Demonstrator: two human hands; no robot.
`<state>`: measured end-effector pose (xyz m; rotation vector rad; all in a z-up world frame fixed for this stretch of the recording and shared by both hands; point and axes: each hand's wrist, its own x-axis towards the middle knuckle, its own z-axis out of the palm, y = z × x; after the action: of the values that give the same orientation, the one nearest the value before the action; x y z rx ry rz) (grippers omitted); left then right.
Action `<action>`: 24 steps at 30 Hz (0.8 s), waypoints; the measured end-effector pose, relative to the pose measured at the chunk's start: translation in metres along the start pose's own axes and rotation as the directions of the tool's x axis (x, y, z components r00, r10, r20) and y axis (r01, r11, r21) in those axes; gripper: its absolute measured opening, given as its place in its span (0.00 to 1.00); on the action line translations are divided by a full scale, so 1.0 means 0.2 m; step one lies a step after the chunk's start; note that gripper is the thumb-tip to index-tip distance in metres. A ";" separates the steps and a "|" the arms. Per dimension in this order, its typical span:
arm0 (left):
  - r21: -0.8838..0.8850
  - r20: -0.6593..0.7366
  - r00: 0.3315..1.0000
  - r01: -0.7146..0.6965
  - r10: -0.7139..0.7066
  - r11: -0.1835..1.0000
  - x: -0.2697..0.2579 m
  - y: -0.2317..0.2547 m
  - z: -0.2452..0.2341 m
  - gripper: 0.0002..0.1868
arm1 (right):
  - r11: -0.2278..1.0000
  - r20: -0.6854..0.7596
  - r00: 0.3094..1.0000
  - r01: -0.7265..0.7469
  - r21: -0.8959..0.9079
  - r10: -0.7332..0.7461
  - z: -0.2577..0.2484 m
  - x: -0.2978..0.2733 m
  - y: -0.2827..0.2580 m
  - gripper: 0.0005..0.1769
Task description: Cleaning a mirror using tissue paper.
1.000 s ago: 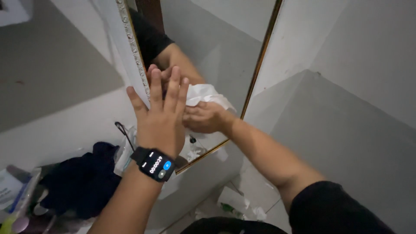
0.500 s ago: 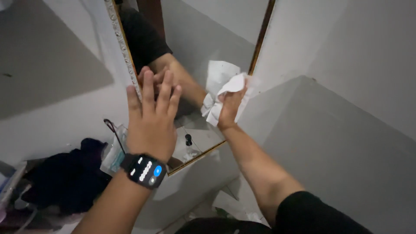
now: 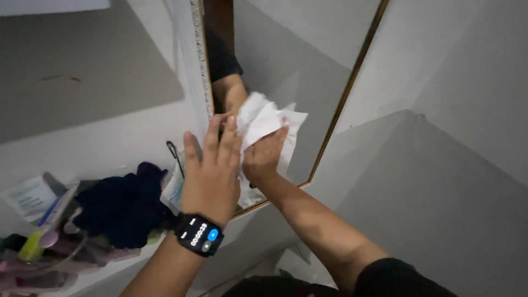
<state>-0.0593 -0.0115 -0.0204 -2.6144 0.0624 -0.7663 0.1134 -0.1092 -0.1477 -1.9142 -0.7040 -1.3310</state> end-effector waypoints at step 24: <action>-0.067 0.080 0.997 -0.019 0.025 0.998 -0.02 0.00 -0.02 0.44 | 0.906 0.658 0.746 0.344 -0.249 -0.103 -0.21 -0.10 0.55 0.29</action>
<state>-0.0641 -0.0124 -0.0194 -2.6993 0.0944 -0.6611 0.1657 -0.2117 -0.1824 -2.7021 -1.1149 -0.9682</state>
